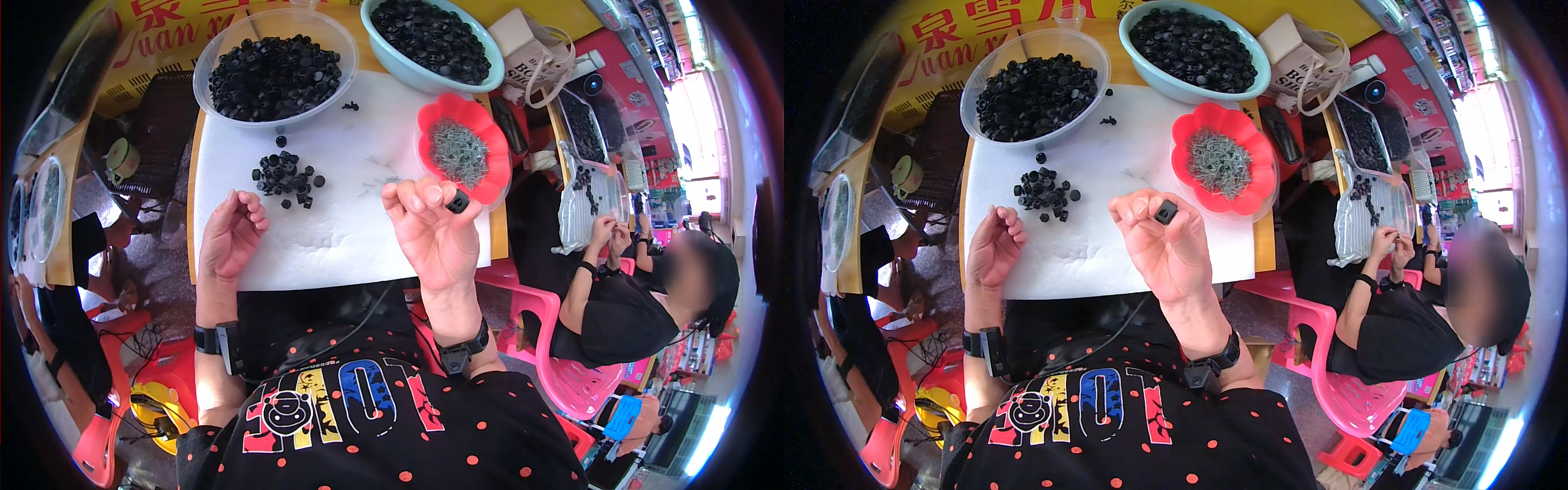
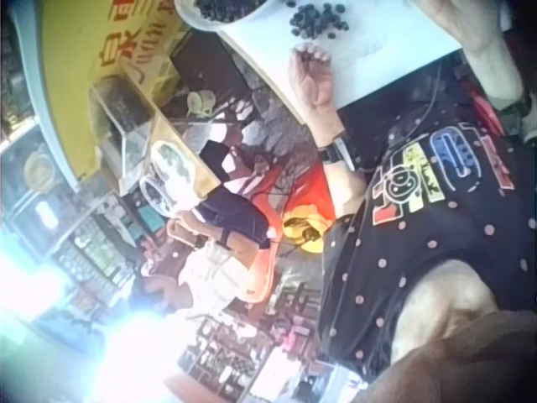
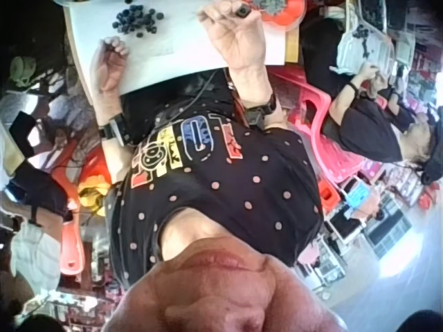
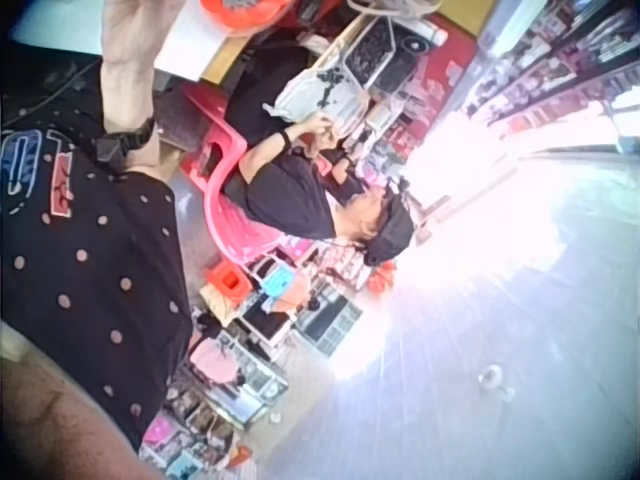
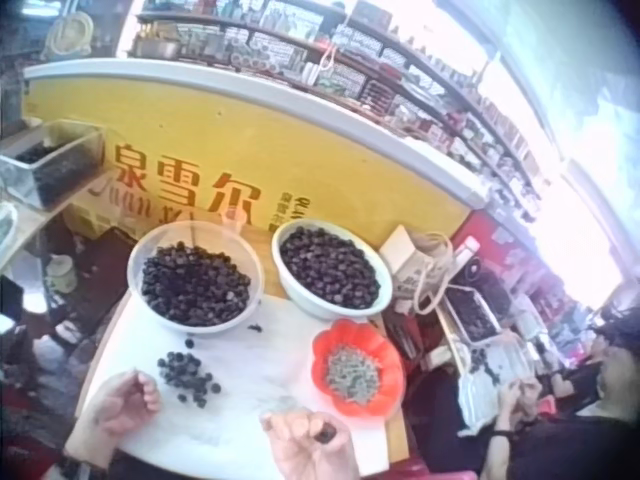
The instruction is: Assembling small black plastic components by hand.
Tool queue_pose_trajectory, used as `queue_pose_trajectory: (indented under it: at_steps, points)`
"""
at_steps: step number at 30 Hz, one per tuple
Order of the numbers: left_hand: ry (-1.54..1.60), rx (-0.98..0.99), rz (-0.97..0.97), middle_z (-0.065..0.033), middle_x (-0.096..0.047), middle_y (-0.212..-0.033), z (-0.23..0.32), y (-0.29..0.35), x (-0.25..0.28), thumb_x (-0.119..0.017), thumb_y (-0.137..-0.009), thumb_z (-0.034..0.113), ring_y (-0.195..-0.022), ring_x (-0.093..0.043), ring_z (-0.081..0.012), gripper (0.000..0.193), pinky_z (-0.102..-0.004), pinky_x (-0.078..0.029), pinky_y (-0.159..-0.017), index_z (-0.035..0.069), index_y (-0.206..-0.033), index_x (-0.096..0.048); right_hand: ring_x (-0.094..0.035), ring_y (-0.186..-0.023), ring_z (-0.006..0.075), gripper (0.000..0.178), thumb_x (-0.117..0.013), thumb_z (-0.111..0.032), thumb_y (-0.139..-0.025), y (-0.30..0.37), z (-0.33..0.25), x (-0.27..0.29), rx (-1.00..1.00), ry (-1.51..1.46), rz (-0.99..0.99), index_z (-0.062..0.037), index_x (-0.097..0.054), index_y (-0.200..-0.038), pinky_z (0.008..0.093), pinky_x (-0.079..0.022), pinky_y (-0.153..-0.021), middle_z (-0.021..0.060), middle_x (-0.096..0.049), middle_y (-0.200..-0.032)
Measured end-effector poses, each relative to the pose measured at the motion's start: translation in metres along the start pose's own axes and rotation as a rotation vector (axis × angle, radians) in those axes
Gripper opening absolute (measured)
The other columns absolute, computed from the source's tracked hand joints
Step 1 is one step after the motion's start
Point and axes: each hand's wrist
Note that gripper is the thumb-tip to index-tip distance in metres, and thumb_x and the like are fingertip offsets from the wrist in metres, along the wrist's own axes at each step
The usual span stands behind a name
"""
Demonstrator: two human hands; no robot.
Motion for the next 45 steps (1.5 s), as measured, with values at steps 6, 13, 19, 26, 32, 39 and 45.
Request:
queue_pose_trajectory:
  at_steps: [6, 13, 19, 26, 32, 39, 45]
  points:
    - [-0.024, -0.003, -0.004, -0.0033, -0.052, -0.085, -0.001, -0.001, -0.001, -0.047, -0.100, 0.025, -0.077, -0.050, -0.0140, 0.023, -0.0287, -0.047, -0.071, 0.006, -0.092, -0.055, -0.051, -0.095, 0.0170, 0.038, -0.069, -0.040, -0.083, 0.000, 0.002, -0.002, -0.033, -0.041, 0.047, -0.0041, -0.065, -0.096, 0.0388, -0.032, -0.103, 0.0036, -0.060, -0.095]
    - [-0.023, 0.002, -0.010, -0.0035, -0.052, -0.085, 0.000, -0.002, 0.000, -0.047, -0.100, 0.025, -0.077, -0.050, -0.0142, 0.022, -0.0291, -0.047, -0.071, 0.005, -0.093, -0.054, -0.050, -0.096, 0.0179, 0.035, -0.069, -0.035, -0.085, -0.002, 0.004, 0.001, -0.055, -0.057, 0.064, -0.0027, -0.064, -0.099, 0.0390, -0.033, -0.103, 0.0055, -0.057, -0.095]
    - [-0.127, -0.023, 0.000, -0.0039, -0.057, -0.085, 0.001, 0.000, -0.004, -0.050, -0.098, 0.023, -0.076, -0.053, -0.0137, 0.023, -0.0290, -0.047, -0.072, 0.003, -0.091, -0.058, -0.050, -0.096, 0.0173, 0.034, -0.066, -0.036, -0.087, -0.003, 0.007, 0.003, -0.145, -0.100, 0.087, -0.0044, -0.065, -0.100, 0.0365, -0.034, -0.102, 0.0048, -0.058, -0.098]
    - [-0.735, -0.183, -0.086, -0.0042, -0.061, -0.087, 0.008, 0.014, -0.072, -0.066, -0.084, 0.003, -0.078, -0.057, -0.0118, 0.007, -0.0248, -0.047, -0.073, 0.000, -0.090, -0.064, -0.051, -0.096, 0.0169, 0.038, -0.062, -0.040, -0.089, 0.001, 0.014, -0.008, -0.281, -0.131, 0.170, -0.0045, -0.065, -0.101, 0.0352, -0.039, -0.097, 0.0050, -0.058, -0.099]
    - [-1.076, -0.496, -0.186, -0.0065, -0.063, -0.101, -0.005, 0.007, -0.120, -0.077, -0.074, 0.009, -0.091, -0.058, -0.0129, 0.035, -0.0262, -0.047, -0.081, 0.002, -0.107, -0.068, -0.056, -0.093, 0.0153, 0.036, -0.059, -0.039, -0.092, 0.009, 0.025, -0.016, -0.314, 0.184, 0.280, -0.0042, -0.067, -0.102, 0.0327, -0.042, -0.091, 0.0064, -0.065, -0.100]
    - [-1.093, -0.472, -0.213, -0.0089, -0.063, -0.104, -0.020, 0.012, -0.124, -0.076, -0.075, 0.002, -0.093, -0.058, -0.0146, 0.031, -0.0273, -0.047, -0.083, -0.001, -0.105, -0.067, -0.058, -0.094, 0.0127, 0.033, -0.059, -0.037, -0.093, 0.014, 0.033, -0.016, -0.316, 0.289, 0.254, -0.0052, -0.069, -0.097, 0.0318, -0.041, -0.091, 0.0048, -0.067, -0.099]
    - [-1.075, -0.468, -0.177, -0.0092, -0.063, -0.102, -0.021, 0.014, -0.121, -0.075, -0.075, 0.000, -0.093, -0.058, -0.0149, 0.027, -0.0274, -0.047, -0.083, -0.001, -0.101, -0.068, -0.056, -0.093, 0.0114, 0.035, -0.056, -0.037, -0.095, 0.016, 0.035, -0.011, -0.334, 0.268, 0.241, -0.0044, -0.069, -0.098, 0.0306, -0.041, -0.089, 0.0042, -0.067, -0.097]
Point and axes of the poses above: each hand's wrist, its own y-axis away from the middle knuckle, its own x-axis out of the back of the hand, z = x × y
